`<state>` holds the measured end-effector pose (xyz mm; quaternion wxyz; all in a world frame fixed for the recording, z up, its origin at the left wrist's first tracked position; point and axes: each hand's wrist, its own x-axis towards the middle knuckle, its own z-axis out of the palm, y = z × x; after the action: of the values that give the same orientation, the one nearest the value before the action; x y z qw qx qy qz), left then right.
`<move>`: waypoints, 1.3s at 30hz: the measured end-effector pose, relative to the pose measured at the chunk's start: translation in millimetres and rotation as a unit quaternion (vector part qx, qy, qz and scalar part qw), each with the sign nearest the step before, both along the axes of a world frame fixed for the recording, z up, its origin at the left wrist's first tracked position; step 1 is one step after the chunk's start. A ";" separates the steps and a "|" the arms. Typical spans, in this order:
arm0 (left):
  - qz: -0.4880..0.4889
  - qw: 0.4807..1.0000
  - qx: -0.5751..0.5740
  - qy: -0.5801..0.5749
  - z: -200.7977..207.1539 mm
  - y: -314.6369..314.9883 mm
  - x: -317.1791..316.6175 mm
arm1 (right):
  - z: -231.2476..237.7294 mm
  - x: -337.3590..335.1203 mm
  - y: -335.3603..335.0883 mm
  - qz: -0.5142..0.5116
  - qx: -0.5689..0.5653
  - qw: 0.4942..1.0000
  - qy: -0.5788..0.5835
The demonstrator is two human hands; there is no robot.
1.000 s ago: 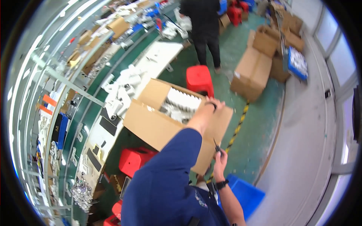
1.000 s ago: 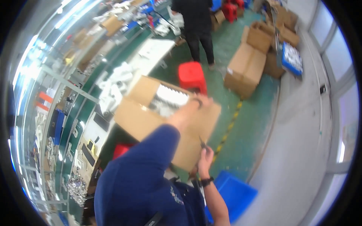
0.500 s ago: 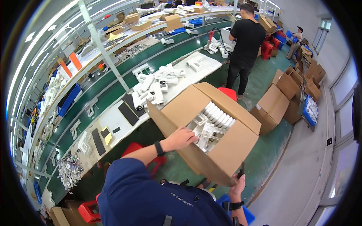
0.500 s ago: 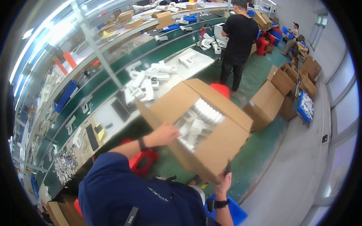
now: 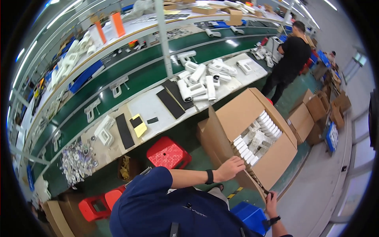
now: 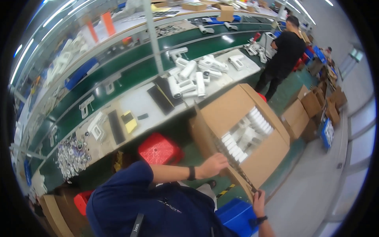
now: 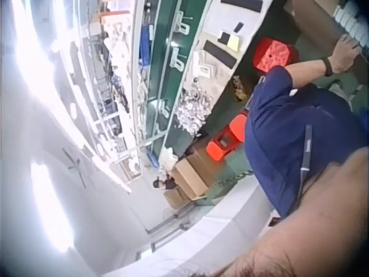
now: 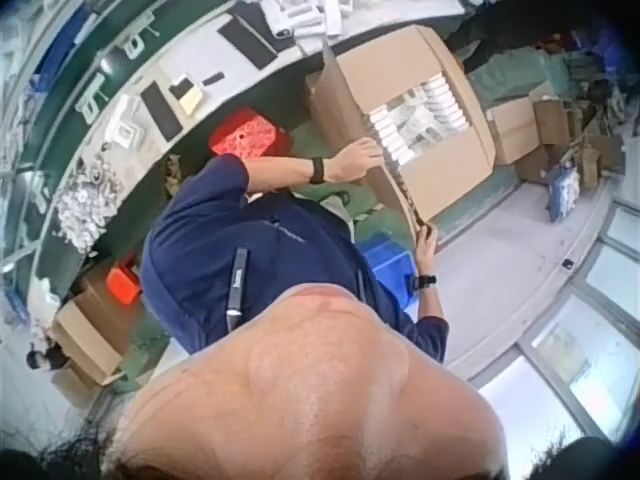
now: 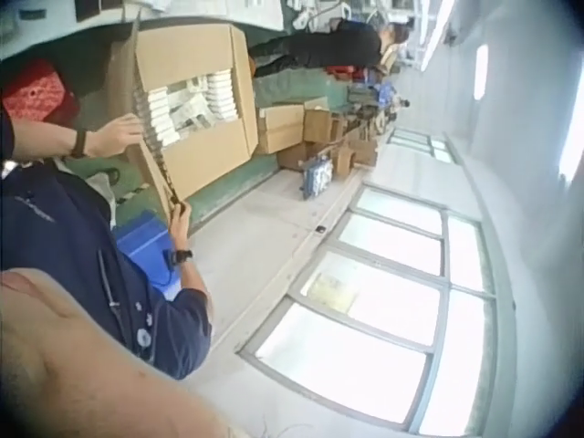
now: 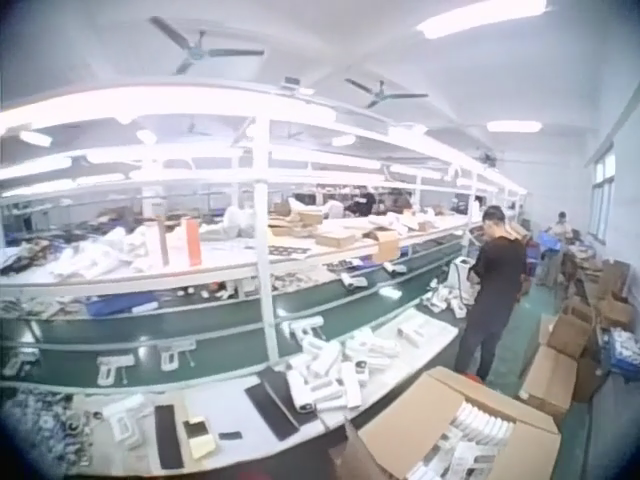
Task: Packing white plastic component housings into a box and then assembling parts at a workbench.
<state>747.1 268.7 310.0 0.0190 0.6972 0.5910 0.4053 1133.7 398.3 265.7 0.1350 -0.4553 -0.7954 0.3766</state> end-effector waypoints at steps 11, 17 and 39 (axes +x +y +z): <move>-0.026 0.972 -0.164 0.167 -136.9 -86.8 -18.5 | -56.2 -79.2 -80.3 -0.167 -0.076 0.980 0.078; 0.044 0.882 -0.427 -0.195 -214.3 -18.8 -29.3 | -25.5 -270.4 -28.4 0.037 0.008 0.986 0.160; 0.214 0.474 -0.223 -0.824 -147.2 67.4 -357.7 | 239.4 -1114.3 -39.6 0.421 0.250 0.731 0.476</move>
<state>389.4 336.1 162.8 0.5650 -0.1340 0.5047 0.6388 19.4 358.7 505.0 0.4325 0.2150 -0.8029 0.3494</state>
